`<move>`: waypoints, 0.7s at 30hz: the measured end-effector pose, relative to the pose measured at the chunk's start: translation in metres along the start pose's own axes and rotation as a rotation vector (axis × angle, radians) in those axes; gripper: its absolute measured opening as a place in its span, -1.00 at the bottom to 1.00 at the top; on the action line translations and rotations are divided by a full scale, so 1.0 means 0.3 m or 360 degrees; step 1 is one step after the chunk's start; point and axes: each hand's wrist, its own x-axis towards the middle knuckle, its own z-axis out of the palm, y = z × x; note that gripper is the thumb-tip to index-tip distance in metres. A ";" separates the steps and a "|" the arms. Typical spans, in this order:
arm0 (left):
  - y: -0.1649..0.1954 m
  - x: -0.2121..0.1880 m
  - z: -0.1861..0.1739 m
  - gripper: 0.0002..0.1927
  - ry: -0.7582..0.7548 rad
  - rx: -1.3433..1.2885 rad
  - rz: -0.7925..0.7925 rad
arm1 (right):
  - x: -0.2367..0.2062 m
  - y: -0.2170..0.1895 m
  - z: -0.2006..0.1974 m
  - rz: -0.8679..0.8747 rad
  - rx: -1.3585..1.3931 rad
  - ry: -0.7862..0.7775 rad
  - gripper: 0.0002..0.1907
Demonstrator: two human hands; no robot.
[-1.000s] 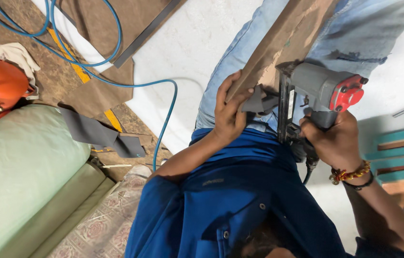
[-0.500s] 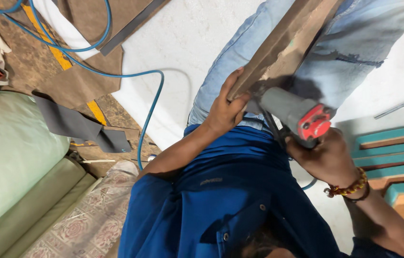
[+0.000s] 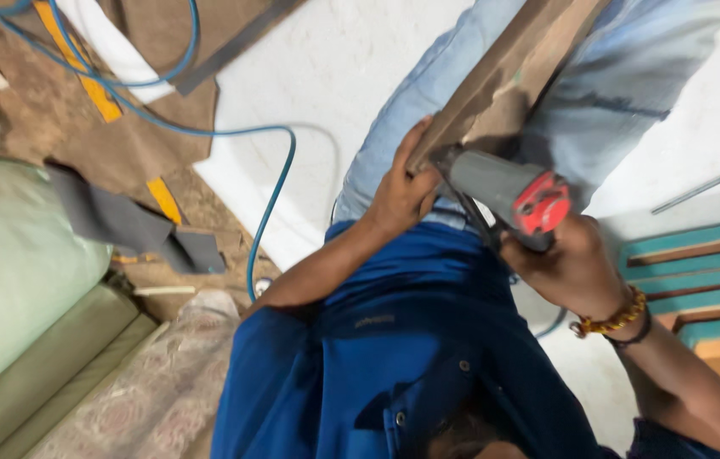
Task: The person sits on the floor with a long wooden strip across their lap, wraps brown fabric around the strip, and uses a pneumatic nail gun to fasten the fabric along its edge. They repeatedly fold the fabric over, press it flat, and staple along the length of the strip.
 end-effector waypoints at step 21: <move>0.111 0.161 -0.171 -0.14 -0.0158 0.0047 -0.0206 | -0.036 0.101 0.002 0.0508 0.0142 0.0316 -0.73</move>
